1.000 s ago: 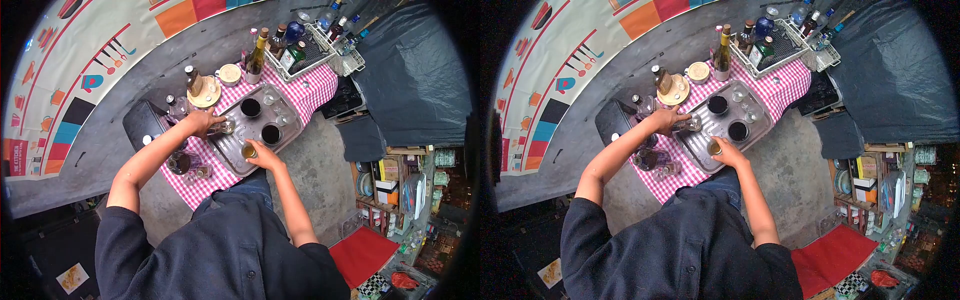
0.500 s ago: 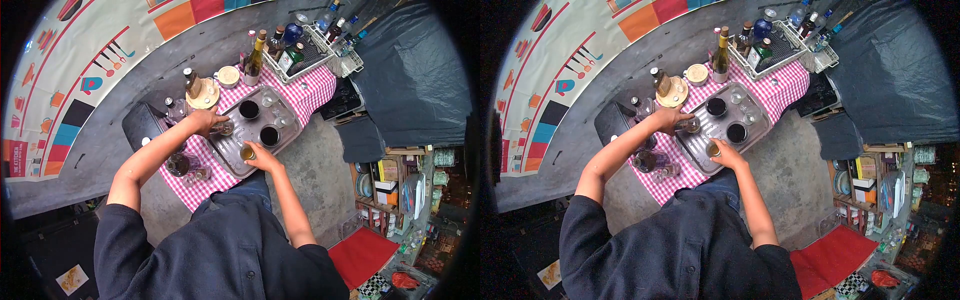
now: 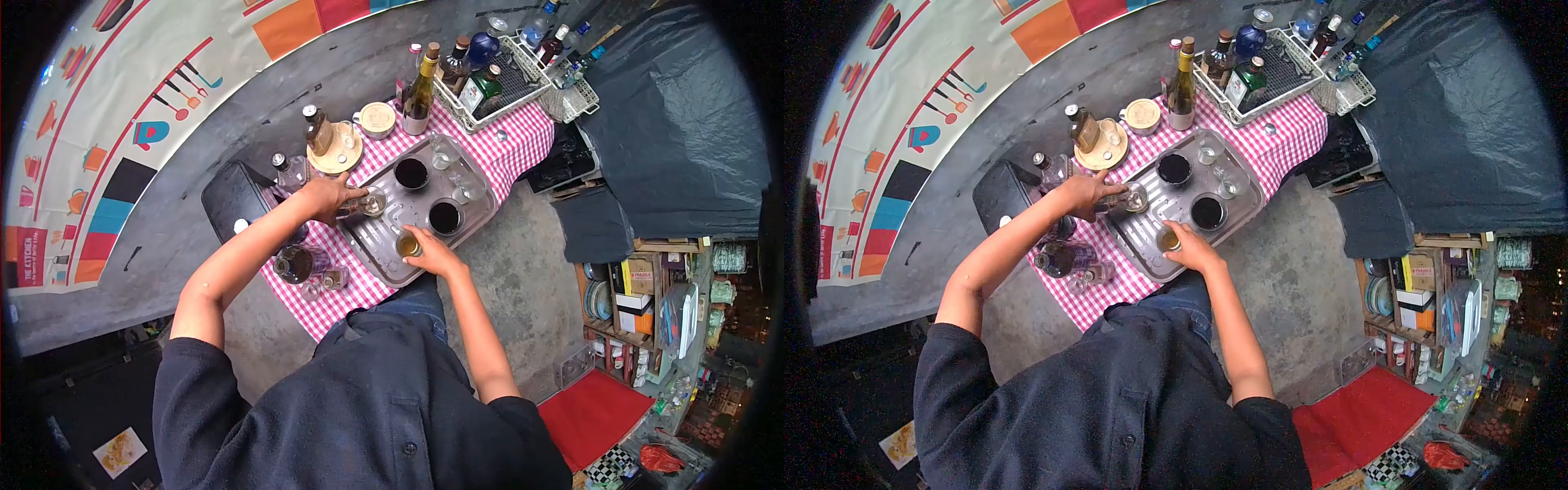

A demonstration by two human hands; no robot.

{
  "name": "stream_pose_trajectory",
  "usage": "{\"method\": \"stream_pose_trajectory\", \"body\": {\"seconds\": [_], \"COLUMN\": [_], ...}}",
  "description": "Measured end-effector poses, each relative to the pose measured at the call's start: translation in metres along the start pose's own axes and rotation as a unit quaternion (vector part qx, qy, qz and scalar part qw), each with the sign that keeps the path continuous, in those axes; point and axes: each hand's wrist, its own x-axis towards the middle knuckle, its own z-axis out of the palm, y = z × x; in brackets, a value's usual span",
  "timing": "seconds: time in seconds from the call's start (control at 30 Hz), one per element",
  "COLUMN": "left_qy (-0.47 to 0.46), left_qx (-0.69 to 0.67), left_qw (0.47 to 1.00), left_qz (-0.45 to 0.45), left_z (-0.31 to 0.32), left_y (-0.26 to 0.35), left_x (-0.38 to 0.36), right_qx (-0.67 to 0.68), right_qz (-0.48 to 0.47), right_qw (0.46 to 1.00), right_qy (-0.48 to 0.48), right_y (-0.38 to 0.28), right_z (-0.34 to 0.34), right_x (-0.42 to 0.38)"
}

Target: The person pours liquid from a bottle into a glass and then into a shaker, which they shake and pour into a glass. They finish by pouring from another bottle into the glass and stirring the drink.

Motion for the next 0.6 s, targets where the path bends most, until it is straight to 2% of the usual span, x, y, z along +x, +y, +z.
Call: {"method": "stream_pose_trajectory", "body": {"seconds": [0.23,0.6], "left_qy": [-0.034,-0.027], "left_qx": [-0.001,-0.006], "left_qw": [0.999,1.0], "left_qz": [0.0,0.003], "left_z": [-0.005,-0.015], "left_y": [0.009,0.006], "left_x": [0.004,0.018], "right_qx": [-0.006,0.012], "right_qz": [0.006,0.005], "right_qw": [1.0,1.0], "right_qy": [0.001,0.005], "right_y": [0.001,0.002], "right_z": [0.001,0.003], "right_x": [0.0,-0.001]}}
